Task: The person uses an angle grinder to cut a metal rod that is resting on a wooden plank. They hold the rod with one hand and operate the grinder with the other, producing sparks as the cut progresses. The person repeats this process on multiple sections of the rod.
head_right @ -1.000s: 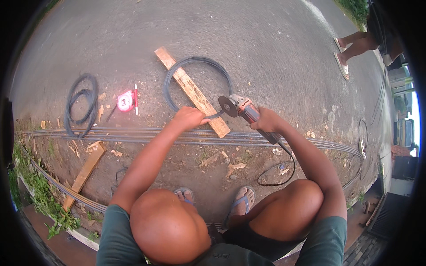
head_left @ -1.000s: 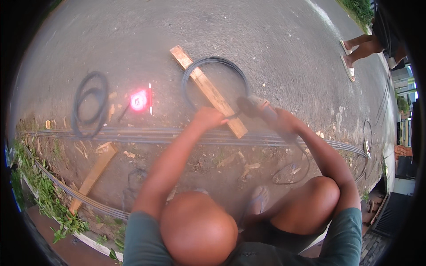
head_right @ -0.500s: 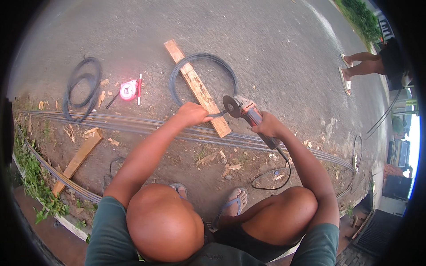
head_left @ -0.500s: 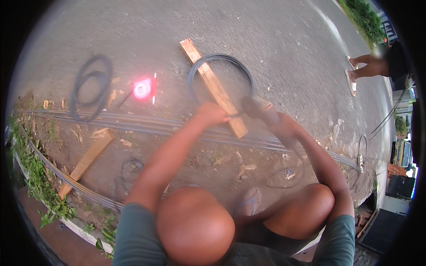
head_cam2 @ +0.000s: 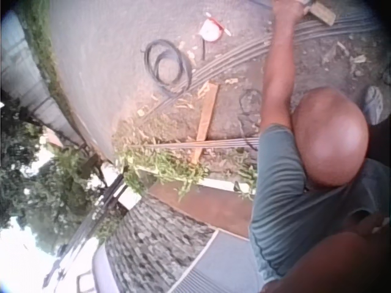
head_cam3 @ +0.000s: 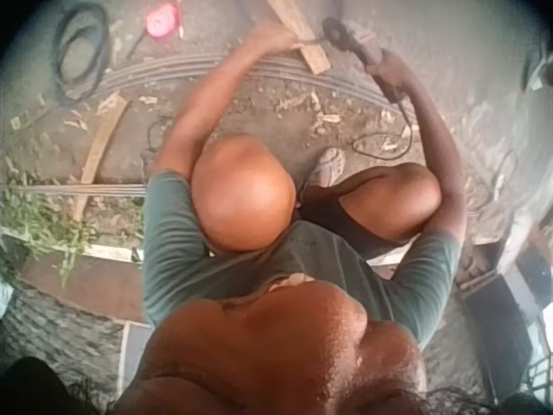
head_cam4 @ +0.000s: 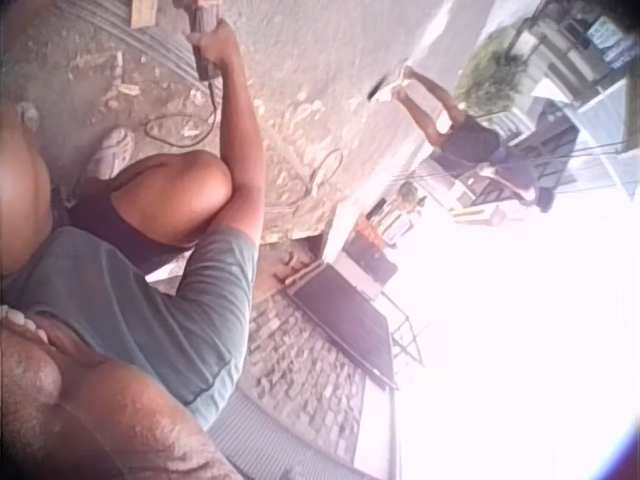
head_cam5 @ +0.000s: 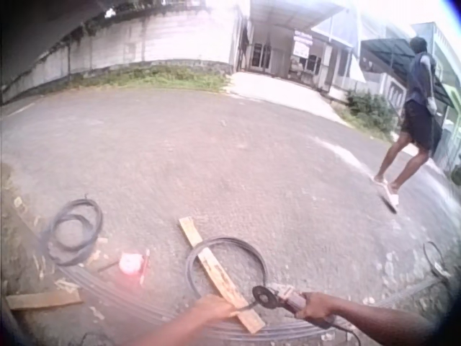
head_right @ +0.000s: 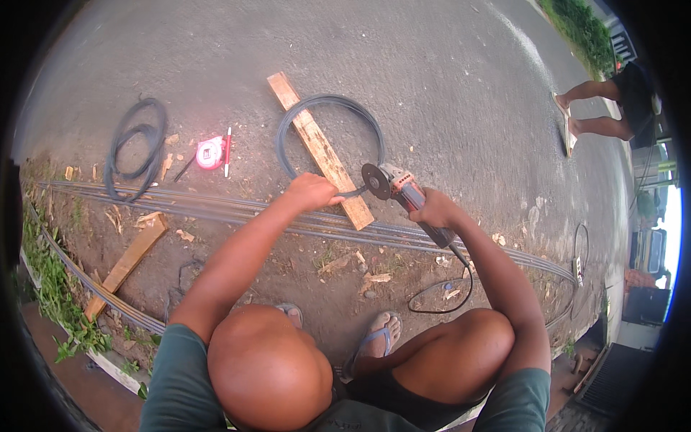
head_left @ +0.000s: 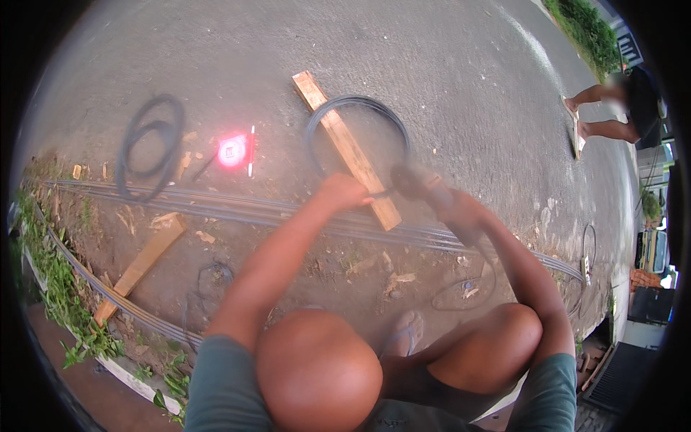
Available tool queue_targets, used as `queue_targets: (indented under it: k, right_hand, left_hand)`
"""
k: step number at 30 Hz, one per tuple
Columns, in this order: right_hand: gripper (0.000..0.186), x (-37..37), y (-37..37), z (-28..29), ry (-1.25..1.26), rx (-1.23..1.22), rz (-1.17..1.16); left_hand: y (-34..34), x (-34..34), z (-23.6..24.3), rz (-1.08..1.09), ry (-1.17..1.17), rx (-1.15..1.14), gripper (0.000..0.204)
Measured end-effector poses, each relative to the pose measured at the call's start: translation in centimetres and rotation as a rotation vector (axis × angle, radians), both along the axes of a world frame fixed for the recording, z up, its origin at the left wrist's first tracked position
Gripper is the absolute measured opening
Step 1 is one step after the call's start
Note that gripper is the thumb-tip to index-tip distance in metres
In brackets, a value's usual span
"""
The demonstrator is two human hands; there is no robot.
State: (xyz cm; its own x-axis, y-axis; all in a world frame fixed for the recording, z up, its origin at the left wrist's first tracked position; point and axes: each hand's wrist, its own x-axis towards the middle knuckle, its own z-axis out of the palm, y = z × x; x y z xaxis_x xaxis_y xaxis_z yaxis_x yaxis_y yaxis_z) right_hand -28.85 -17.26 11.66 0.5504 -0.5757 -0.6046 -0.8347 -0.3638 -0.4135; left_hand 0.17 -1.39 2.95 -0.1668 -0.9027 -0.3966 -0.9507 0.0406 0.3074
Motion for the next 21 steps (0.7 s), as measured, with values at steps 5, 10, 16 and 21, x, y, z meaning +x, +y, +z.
queue_targets:
  k: [5, 10, 16, 21]
  right_hand:
    - [0.070, -0.6, -0.3, -0.1, 0.028, -0.006, 0.003]
    - [0.070, 0.0, -0.4, -0.3, -0.012, 0.048, 0.006]
    - [0.072, 0.3, -0.6, 0.1, 0.022, 0.058, 0.006]
    - [0.073, 0.4, -0.8, -0.6, -0.004, 0.014, -0.003]
  left_hand:
    - [0.1, 0.2, 0.6, 0.019, 0.044, -0.023, 0.056]
    - [0.0, 0.1, 0.0, 0.007, 0.037, -0.015, 0.055]
    - [0.2, 0.1, -0.1, -0.016, 0.017, -0.036, 0.054]
    - [0.2, 0.2, -0.3, -0.006, 0.052, -0.055, 0.055]
